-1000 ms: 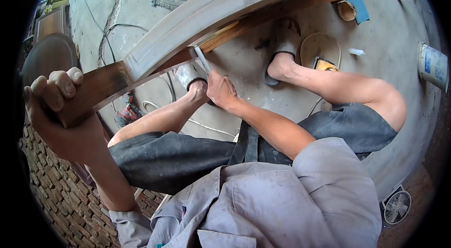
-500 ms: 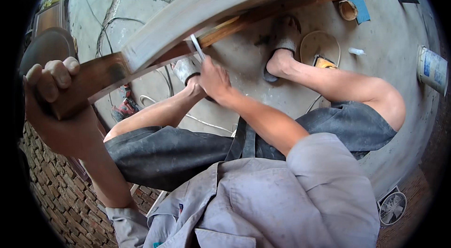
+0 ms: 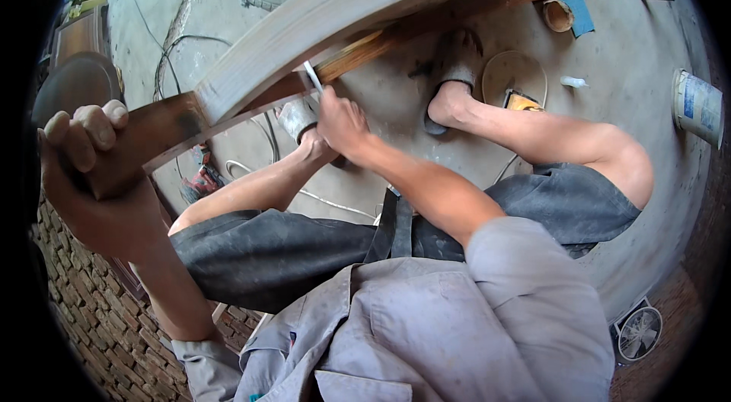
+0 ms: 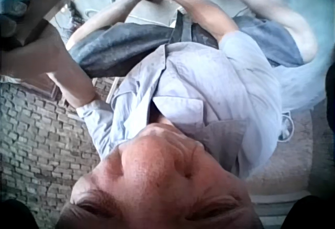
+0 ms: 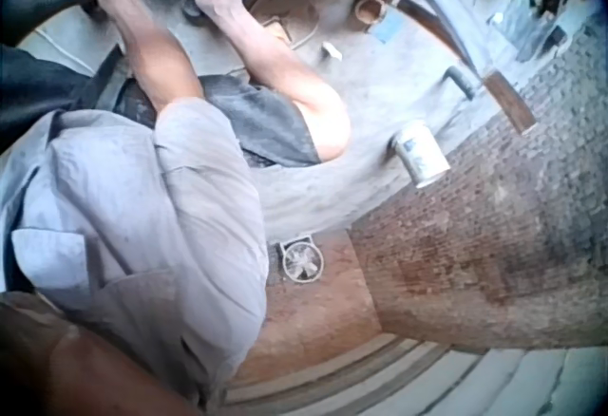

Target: The person sands a wooden frame using an electric sander, then applies glue to the frame's joints using a small bottle and a putty knife. The person works on the frame while sitting on the floor.

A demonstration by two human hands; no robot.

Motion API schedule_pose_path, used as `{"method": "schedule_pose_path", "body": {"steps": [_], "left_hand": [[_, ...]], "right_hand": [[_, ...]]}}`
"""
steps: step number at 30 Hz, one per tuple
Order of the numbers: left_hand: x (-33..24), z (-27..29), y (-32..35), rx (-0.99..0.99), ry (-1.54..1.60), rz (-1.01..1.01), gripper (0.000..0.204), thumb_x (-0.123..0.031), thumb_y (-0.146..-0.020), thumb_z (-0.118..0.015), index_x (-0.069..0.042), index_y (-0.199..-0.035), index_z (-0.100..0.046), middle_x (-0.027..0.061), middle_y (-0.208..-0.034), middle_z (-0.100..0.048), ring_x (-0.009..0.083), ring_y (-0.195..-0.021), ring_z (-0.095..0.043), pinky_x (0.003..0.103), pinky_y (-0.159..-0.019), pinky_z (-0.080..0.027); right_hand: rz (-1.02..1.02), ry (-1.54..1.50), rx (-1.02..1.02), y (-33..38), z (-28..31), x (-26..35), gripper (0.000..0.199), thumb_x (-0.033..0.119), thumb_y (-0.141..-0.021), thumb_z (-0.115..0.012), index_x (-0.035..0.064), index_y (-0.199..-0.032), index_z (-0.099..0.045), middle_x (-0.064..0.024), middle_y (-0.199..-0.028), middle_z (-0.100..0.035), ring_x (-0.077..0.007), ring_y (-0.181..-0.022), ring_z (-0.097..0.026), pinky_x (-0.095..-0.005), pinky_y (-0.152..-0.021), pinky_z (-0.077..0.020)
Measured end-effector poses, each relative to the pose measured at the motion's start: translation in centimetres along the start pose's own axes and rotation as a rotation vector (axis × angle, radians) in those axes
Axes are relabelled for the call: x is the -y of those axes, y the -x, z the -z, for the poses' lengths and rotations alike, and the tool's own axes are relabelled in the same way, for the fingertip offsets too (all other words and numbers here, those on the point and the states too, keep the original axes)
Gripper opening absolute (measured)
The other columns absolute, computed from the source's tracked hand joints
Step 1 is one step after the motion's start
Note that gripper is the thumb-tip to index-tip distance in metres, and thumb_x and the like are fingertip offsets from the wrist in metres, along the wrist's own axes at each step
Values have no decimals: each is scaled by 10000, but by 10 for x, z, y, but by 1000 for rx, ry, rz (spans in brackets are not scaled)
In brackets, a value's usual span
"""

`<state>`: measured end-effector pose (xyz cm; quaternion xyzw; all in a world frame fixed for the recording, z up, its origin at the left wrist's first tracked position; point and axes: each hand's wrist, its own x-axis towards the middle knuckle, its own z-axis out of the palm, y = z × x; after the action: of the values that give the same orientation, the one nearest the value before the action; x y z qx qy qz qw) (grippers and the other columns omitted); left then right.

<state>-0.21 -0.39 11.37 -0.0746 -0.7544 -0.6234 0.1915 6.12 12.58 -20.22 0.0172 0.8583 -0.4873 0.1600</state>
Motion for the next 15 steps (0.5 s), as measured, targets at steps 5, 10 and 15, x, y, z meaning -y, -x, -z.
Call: {"method": "schedule_pose_path", "body": {"steps": [5,10,15], "left_hand": [[-8,11,-2,32,139,127,295,-257,-1058,-424,-24,-1084,-602,5,-822,-307,176,-819,-412,392,-855,-429],[-1,14,-7,109,104,67,309,-253,-1065,-397,-32,-1105,-609,6,-842,-316,183,-836,-421,403,-882,-438],[1,6,-4,-21,-45,13,294,-230,-1058,-396,-39,-1117,-611,6,-849,-325,184,-848,-419,401,-881,-439]], "right_hand": [[-95,47,114,35,1,-5,96,59,-944,-493,-29,-980,-474,-363,-801,-635,-577,-814,-627,-645,-728,-493],[-52,-30,9,-6,-9,0,129,124,-987,-498,4,-1020,-467,-355,-789,-636,-585,-801,-616,-666,-711,-479],[-118,-34,77,61,1,-22,152,145,-1010,-494,1,-1037,-452,-344,-776,-627,-577,-788,-608,-633,-682,-490]]}}
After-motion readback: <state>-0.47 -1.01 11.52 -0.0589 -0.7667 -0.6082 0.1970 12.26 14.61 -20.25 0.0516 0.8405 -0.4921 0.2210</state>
